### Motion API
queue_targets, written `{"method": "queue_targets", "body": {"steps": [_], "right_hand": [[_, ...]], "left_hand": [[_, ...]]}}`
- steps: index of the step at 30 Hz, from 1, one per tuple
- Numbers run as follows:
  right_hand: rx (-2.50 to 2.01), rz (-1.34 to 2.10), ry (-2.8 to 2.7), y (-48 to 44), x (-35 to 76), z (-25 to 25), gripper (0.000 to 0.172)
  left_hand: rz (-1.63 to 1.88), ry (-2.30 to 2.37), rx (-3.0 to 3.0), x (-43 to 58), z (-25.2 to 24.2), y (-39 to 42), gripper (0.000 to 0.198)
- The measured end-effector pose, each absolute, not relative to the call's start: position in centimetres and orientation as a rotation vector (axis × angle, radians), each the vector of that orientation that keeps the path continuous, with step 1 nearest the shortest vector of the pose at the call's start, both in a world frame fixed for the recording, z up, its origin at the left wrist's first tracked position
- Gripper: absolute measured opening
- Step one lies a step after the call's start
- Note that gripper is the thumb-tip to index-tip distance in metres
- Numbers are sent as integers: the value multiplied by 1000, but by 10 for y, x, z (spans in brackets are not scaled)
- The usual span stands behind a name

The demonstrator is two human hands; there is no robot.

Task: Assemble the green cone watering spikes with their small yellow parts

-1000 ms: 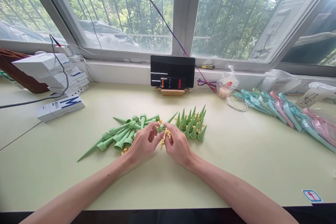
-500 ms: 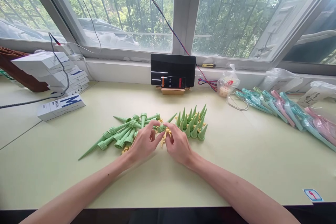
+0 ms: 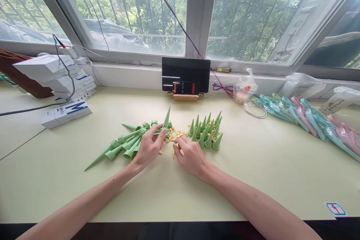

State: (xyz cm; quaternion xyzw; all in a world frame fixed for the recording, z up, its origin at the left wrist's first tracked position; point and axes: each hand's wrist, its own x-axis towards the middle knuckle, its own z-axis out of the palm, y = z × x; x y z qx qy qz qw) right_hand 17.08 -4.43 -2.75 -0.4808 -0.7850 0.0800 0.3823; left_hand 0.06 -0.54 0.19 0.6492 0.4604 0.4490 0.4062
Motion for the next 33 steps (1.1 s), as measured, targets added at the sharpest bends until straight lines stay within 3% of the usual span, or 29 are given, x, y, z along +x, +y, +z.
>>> {"method": "queue_targets", "body": {"steps": [18,33], "right_hand": [[-1263,275,-2259,-46,173,-24,10],[-1191,420,-1864,-49,179,-22,9]], "left_hand": [[1173,1273,2204,2,-1,-9,16],[569,1132,2740,-16,-3,-1,39]]}}
